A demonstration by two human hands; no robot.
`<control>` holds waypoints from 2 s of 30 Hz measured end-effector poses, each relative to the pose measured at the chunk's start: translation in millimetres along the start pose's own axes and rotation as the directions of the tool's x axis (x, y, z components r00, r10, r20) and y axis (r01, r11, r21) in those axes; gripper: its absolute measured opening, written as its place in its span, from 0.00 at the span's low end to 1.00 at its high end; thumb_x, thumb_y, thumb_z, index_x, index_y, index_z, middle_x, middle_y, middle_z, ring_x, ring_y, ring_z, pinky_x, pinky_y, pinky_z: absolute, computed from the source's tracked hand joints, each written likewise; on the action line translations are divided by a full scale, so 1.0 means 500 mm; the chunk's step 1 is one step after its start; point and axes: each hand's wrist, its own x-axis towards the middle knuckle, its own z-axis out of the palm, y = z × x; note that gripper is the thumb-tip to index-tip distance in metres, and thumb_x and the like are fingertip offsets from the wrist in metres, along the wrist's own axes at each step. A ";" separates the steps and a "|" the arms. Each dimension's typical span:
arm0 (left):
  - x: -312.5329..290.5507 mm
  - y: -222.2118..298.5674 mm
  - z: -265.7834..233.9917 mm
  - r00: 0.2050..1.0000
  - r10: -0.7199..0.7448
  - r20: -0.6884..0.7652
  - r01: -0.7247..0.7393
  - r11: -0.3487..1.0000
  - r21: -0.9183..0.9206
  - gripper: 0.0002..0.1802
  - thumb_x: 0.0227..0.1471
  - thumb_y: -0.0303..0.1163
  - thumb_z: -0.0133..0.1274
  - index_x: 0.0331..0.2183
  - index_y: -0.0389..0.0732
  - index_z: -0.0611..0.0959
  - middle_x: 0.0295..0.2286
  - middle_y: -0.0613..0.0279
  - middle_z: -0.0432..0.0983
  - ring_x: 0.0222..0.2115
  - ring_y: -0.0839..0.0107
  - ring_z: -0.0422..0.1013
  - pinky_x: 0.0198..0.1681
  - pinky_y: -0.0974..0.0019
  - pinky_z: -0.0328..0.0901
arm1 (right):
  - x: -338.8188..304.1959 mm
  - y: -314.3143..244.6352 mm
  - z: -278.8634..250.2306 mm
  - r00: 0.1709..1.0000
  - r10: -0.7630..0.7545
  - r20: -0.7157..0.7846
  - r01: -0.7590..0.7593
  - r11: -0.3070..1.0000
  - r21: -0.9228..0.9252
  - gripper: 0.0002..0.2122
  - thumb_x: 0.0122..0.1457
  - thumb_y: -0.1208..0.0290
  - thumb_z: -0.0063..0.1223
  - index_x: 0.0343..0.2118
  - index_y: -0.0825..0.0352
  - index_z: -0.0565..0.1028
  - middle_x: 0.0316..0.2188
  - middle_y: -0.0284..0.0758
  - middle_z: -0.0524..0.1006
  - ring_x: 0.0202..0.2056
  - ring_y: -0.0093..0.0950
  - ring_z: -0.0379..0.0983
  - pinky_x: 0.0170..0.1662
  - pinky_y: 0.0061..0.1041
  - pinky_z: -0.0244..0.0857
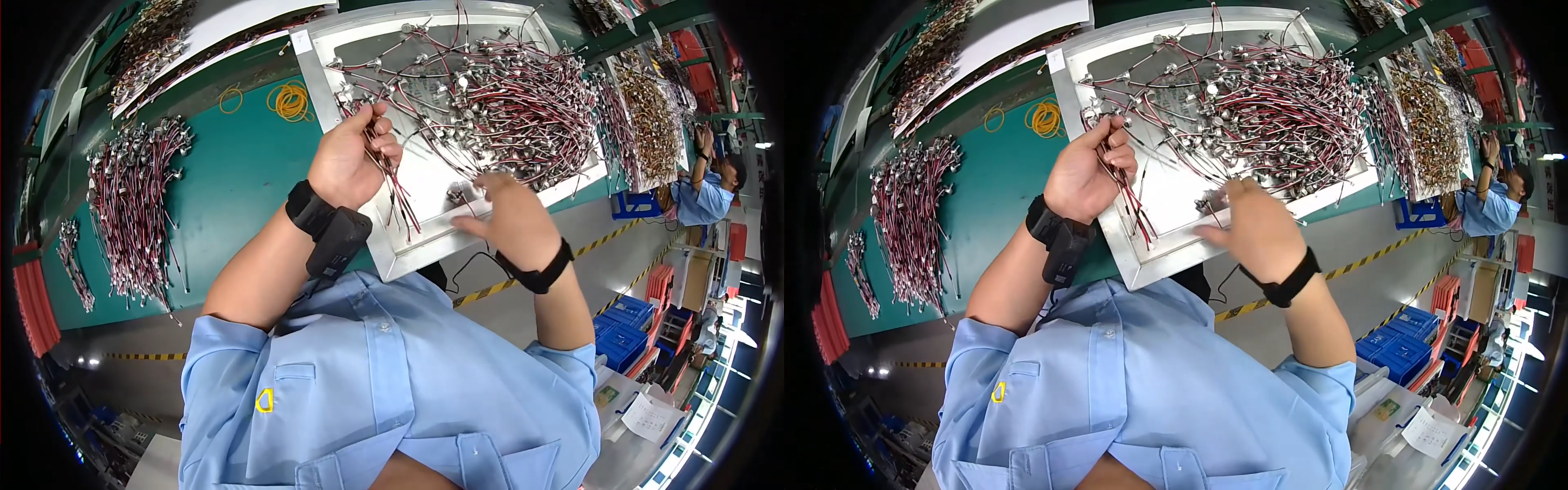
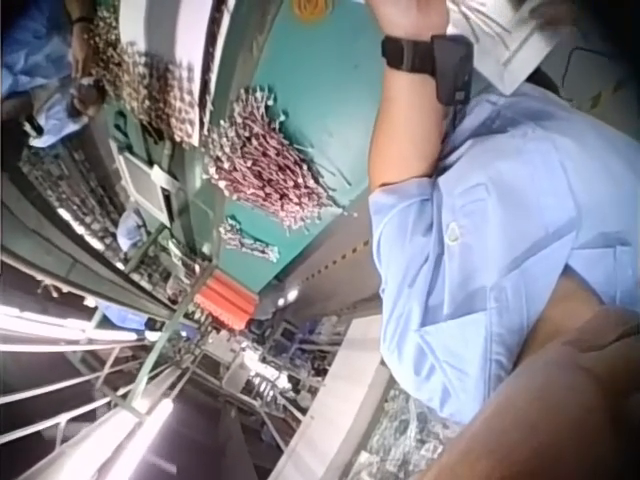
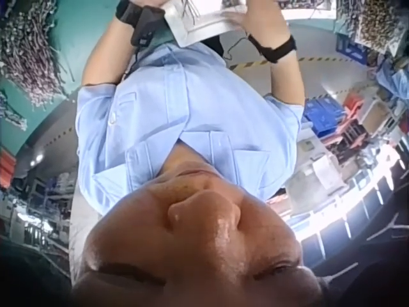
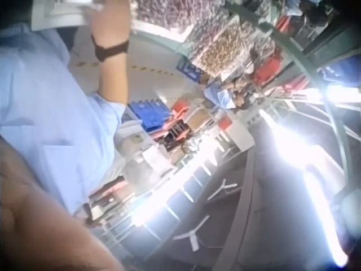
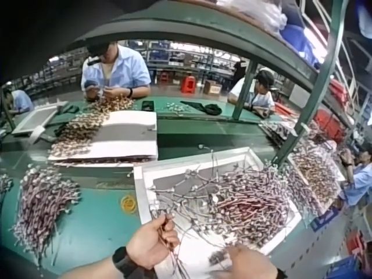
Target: The person gathers a bundle of wire harnesses from a table and then picks up individual harnesses from a tray, adding them one by one to the bundle.
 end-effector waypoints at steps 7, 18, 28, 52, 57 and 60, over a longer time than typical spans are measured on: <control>-0.035 -0.031 -0.028 0.987 -0.118 0.106 0.087 0.962 0.261 0.13 0.61 0.37 0.37 0.35 0.37 0.71 0.20 0.69 0.60 0.17 0.80 0.53 0.21 0.75 0.53 | -0.014 0.019 0.059 0.994 0.026 -0.106 -0.014 0.993 0.120 0.09 0.52 0.70 0.56 0.31 0.70 0.73 0.17 0.35 0.73 0.20 0.31 0.70 0.26 0.29 0.63; -0.097 -0.095 0.088 0.935 -0.007 -0.355 0.128 0.939 0.319 0.18 0.62 0.40 0.34 0.36 0.35 0.72 0.17 0.71 0.60 0.14 0.79 0.52 0.19 0.75 0.52 | 0.108 -0.104 0.032 0.985 0.174 -0.018 -0.094 0.611 0.786 0.08 0.54 0.71 0.55 0.32 0.70 0.73 0.20 0.38 0.75 0.19 0.25 0.72 0.24 0.20 0.64; -0.125 -0.005 -0.004 0.988 0.147 -0.043 -0.132 0.960 0.248 0.17 0.61 0.42 0.37 0.38 0.38 0.72 0.16 0.72 0.57 0.13 0.82 0.49 0.17 0.77 0.48 | 0.245 -0.009 0.082 0.983 -0.033 -0.179 0.055 0.991 0.119 0.07 0.51 0.72 0.55 0.28 0.70 0.76 0.24 0.41 0.74 0.28 0.36 0.72 0.33 0.30 0.66; -0.102 -0.015 0.022 0.973 0.179 -0.143 -0.125 0.939 0.320 0.16 0.61 0.35 0.36 0.40 0.33 0.72 0.34 0.60 0.74 0.34 0.72 0.71 0.39 0.68 0.67 | 0.138 -0.125 0.045 0.985 -0.169 0.028 0.146 0.914 0.378 0.07 0.50 0.72 0.56 0.26 0.71 0.74 0.24 0.41 0.75 0.24 0.33 0.73 0.26 0.27 0.65; -0.086 -0.007 -0.037 0.990 0.136 -0.037 -0.116 0.936 0.333 0.14 0.62 0.36 0.35 0.37 0.37 0.72 0.37 0.59 0.74 0.38 0.69 0.71 0.43 0.66 0.66 | 0.106 -0.156 0.063 0.994 0.043 -0.099 0.041 0.701 0.712 0.05 0.52 0.73 0.54 0.29 0.70 0.75 0.26 0.40 0.76 0.25 0.33 0.74 0.26 0.25 0.67; -0.085 -0.019 -0.046 0.994 0.109 -0.016 -0.096 0.930 0.354 0.14 0.61 0.36 0.36 0.37 0.38 0.73 0.37 0.59 0.74 0.38 0.68 0.71 0.42 0.65 0.66 | 0.107 -0.157 0.090 0.939 0.008 -0.343 0.187 0.826 0.531 0.05 0.53 0.75 0.53 0.31 0.68 0.76 0.26 0.39 0.76 0.25 0.33 0.74 0.28 0.25 0.68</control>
